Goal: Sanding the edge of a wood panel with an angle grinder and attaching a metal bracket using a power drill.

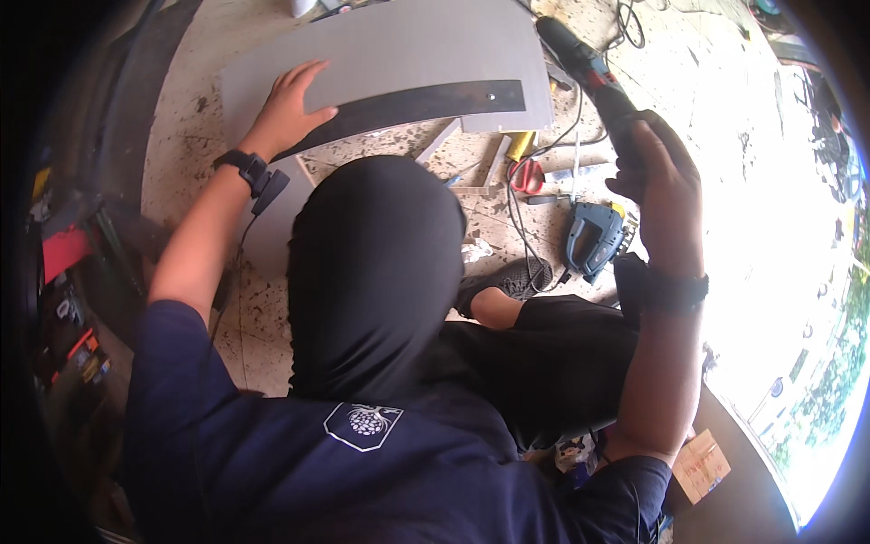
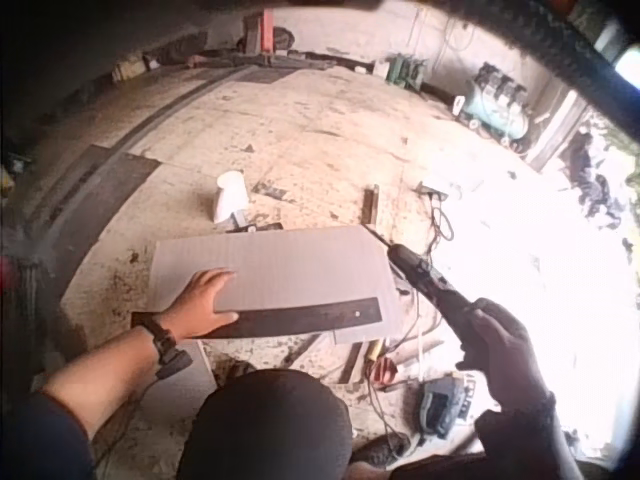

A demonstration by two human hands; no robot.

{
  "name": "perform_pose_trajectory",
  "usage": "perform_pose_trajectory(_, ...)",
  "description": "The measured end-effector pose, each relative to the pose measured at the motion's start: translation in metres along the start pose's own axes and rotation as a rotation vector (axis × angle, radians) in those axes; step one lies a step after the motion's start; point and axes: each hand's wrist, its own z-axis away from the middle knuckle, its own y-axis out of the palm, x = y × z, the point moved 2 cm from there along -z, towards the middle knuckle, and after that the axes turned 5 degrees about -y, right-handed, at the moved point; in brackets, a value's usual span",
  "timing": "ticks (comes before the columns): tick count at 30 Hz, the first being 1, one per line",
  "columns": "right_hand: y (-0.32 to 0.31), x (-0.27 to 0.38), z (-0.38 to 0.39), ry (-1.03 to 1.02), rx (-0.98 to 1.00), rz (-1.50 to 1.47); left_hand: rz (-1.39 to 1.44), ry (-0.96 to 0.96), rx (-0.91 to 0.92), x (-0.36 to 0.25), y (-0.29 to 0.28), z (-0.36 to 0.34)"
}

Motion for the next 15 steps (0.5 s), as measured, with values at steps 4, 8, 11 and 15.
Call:
perform_pose_trajectory(4, 0.034, -0.020, -0.005, 0.049, 0.094, -0.100, -0.025, -0.178, -0.100, 0.018, -0.008, 0.078)
perform_pose_trajectory(8, 0.070, -0.023, -0.017, 0.056, 0.200, -0.105, -0.115, -0.245, -0.120, 0.008, 0.008, 0.128)
perform_pose_trajectory(11, 0.102, -0.026, -0.022, 0.006, 0.289, -0.008, -0.106, -0.264, -0.183, 0.002, 0.010, 0.130)
perform_pose_trajectory(15, 0.133, -0.034, -0.030, 0.003, 0.332, -0.001, -0.138, -0.093, -0.111, -0.017, 0.016, 0.105)
